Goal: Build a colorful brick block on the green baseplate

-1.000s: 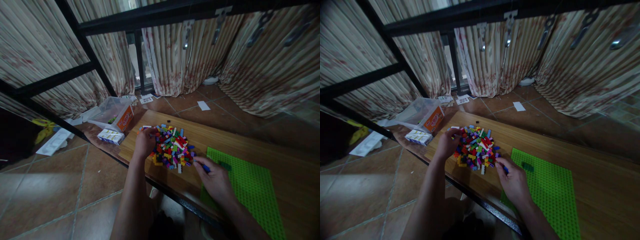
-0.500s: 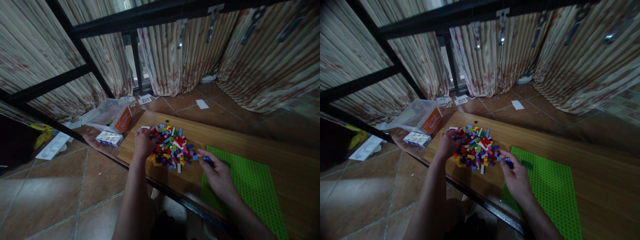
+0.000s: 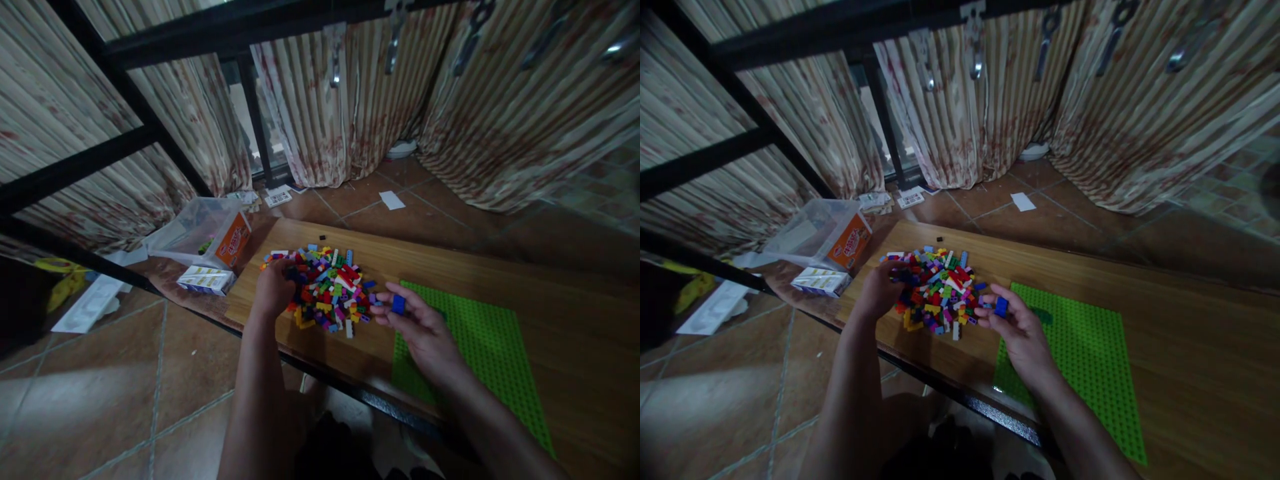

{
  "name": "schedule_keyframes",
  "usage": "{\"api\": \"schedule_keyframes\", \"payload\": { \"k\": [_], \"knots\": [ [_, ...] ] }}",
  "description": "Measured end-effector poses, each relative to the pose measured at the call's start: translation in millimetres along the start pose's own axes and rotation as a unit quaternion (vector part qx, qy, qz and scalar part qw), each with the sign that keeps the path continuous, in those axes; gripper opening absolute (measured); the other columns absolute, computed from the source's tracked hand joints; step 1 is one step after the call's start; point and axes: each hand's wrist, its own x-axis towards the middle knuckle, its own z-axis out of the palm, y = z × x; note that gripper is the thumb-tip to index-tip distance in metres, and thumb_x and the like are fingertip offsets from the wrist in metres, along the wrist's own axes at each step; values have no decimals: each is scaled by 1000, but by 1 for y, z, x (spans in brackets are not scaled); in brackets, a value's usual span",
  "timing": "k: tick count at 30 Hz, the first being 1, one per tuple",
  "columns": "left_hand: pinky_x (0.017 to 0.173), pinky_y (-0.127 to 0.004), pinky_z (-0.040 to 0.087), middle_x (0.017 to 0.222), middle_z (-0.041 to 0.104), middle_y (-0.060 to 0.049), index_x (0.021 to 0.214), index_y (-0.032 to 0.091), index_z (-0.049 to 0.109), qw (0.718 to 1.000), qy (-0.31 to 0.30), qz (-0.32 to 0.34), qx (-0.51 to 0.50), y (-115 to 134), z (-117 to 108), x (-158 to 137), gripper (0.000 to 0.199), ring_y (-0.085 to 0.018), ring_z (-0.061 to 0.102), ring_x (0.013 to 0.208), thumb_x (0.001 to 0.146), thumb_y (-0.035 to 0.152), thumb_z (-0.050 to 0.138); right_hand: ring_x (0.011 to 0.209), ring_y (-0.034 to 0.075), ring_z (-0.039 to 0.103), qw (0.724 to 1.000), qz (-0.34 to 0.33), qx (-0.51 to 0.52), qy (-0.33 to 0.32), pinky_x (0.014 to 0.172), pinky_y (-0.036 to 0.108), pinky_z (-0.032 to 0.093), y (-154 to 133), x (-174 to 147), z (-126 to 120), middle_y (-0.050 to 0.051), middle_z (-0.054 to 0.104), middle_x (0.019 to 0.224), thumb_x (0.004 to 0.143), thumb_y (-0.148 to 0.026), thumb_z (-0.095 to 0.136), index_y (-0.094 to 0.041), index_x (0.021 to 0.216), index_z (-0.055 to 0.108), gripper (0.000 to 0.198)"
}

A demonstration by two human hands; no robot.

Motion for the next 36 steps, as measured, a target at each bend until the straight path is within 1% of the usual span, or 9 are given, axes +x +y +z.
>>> {"api": "schedule_keyframes", "payload": {
  "k": [5,11,17,21,24,27,30,33,36],
  "knots": [
    [86,-31,52,99,70,-7,109,16,70,1000,-5,11,7,4,3,-1,43,-20,65,88,68,10,59,78,18,71,1000,13,1,5,67,34,58,-4,0,2,4,70,101,73,-36,77,-29,117,60,48],
    [85,-31,53,95,70,-5,104,19,73,999,-7,22,29,5,6,0,38,-19,66,84,70,14,58,67,15,67,999,-17,-44,11,58,29,55,-1,1,6,2,69,93,74,-37,73,-25,115,57,46],
    [81,-31,54,96,71,-5,104,20,72,999,3,34,27,5,7,3,37,-20,67,85,70,18,58,74,16,63,972,-70,-224,7,68,30,52,-4,-3,8,2,69,94,77,-35,67,-24,113,64,37],
    [84,-34,54,104,71,-7,103,20,73,997,47,46,30,13,3,1,37,-22,67,90,72,13,53,76,17,61,939,-125,-306,89,71,31,49,-24,4,-23,3,68,89,77,-35,67,-23,117,65,42],
    [88,-36,52,105,71,-8,104,19,72,995,83,56,15,20,4,-2,35,-23,66,94,75,15,53,66,16,58,918,-107,-344,164,64,31,47,-42,9,-58,1,66,75,76,-35,65,-21,118,65,44],
    [87,-34,53,100,71,-7,104,17,69,989,110,84,-52,30,16,-10,30,-22,67,92,79,21,53,65,17,59,899,-81,-407,138,65,32,46,-51,11,-87,1,66,73,75,-31,63,-19,118,65,45],
    [87,-32,53,102,71,-6,104,18,67,978,67,159,-117,52,39,-29,26,-19,66,94,85,23,50,69,18,62,893,-71,-433,98,67,33,48,-52,10,-103,3,70,78,75,-26,61,-18,117,65,43],
    [93,-32,50,104,70,-5,105,21,66,961,-24,245,-129,79,62,-55,24,-19,64,102,87,19,49,77,20,66,901,-82,-418,79,72,35,50,-51,8,-111,5,73,89,75,-24,60,-19,115,66,41],
    [92,-32,50,102,69,-5,104,21,66,944,-96,286,-132,99,78,-77,24,-18,63,100,88,16,48,80,20,67,914,-83,-392,71,75,36,51,-50,7,-112,5,73,93,75,-25,61,-19,114,66,40]
  ]
}}
